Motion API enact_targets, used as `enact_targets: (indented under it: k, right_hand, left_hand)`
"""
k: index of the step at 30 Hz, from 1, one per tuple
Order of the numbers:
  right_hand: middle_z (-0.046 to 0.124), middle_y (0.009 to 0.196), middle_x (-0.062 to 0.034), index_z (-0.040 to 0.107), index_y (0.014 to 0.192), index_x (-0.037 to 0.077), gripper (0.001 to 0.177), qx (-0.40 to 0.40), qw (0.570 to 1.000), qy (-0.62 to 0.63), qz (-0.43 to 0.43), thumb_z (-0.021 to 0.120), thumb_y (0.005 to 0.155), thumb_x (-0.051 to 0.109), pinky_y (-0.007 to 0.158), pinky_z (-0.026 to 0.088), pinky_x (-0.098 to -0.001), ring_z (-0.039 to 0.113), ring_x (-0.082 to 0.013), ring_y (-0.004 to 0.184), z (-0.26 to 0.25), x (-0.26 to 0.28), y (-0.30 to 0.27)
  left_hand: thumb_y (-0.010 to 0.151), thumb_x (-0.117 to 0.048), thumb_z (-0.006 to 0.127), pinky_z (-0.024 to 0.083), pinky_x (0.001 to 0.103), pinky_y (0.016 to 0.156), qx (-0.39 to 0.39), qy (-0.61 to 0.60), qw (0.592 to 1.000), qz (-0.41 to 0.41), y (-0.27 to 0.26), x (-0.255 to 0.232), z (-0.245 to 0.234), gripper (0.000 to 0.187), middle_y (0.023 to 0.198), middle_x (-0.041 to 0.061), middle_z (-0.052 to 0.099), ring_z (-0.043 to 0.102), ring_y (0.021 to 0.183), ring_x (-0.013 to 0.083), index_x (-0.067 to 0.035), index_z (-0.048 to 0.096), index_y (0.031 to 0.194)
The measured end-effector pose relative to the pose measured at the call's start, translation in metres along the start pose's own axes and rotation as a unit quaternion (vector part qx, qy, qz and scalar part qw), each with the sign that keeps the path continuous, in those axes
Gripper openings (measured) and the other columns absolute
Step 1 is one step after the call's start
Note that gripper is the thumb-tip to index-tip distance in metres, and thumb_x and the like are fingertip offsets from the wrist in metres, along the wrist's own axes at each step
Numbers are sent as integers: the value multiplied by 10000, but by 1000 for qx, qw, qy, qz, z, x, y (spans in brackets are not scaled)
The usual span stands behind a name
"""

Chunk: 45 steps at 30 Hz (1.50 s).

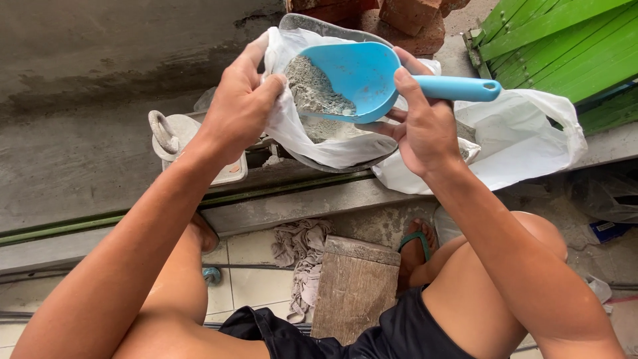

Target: The person scoops cement from a white plastic bag using a blue scoop and pours it into a bucket lined with a white plastic bag. The person repeats this action multiple times, transferring the material between the two containers.

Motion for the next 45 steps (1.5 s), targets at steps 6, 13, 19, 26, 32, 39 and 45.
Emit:
enact_targets:
  k: [6,13,19,26,32,39,45]
  right_hand:
    - [623,1381,-79,544,1452,227,543,-15,999,37,-24,609,928,351,765,718,-518,738,-353,1013,-22,12,-12]
    - [651,1324,-171,500,1522,207,742,-32,992,121,-12,665,822,392,854,674,-637,734,-445,1003,-48,26,-28]
    - [657,1278,-189,509,1497,197,756,-49,989,139,-17,677,792,410,875,653,-675,728,-443,1021,-71,47,-53]
    - [658,1288,-201,542,1488,197,706,-64,984,152,-73,670,830,417,816,691,-625,745,-419,1044,-124,79,-69]
    - [761,1241,-91,675,1331,153,651,-115,976,159,-92,721,769,480,887,675,-583,750,-298,1169,-216,102,-92]
    - [761,1282,-53,659,1393,132,734,-140,981,94,-93,761,772,509,842,697,-459,763,-234,1149,-327,98,-103]
    - [579,1292,-97,636,1255,226,487,-220,975,-6,-19,726,831,448,836,686,-582,639,-286,1221,-365,58,-77]
  left_hand:
    - [1017,-142,489,424,246,504,-56,28,995,-80,-8,8,-12,656,588,-70,394,409,519,60,-42,277,1629]
    - [993,-265,495,411,274,543,-53,112,985,-123,-14,-12,-9,595,761,-11,586,479,572,85,-97,390,1554]
    - [1072,-571,279,402,488,940,-50,359,928,82,2,-51,0,681,1185,224,493,507,1119,353,-22,591,1326]
    - [1024,-442,314,581,599,1142,-131,-10,972,196,51,-83,50,341,633,-86,286,283,590,58,-222,316,764]
    - [864,-666,397,449,489,1143,-128,-379,916,19,79,-23,186,835,1351,239,626,601,1309,369,14,576,1314]
    - [1003,-529,308,412,450,1193,-11,-259,965,40,37,-7,258,703,1502,218,532,495,1456,352,-69,343,1533]
    - [714,234,430,549,522,881,283,351,857,249,1,-2,299,843,1506,232,420,511,1308,427,-124,448,1477]
Point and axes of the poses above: each hand's wrist, its own y-axis towards the middle knuckle, its own z-axis out of the palm, x = y × z, the point moved 9 cm from there along y, towards the middle knuckle
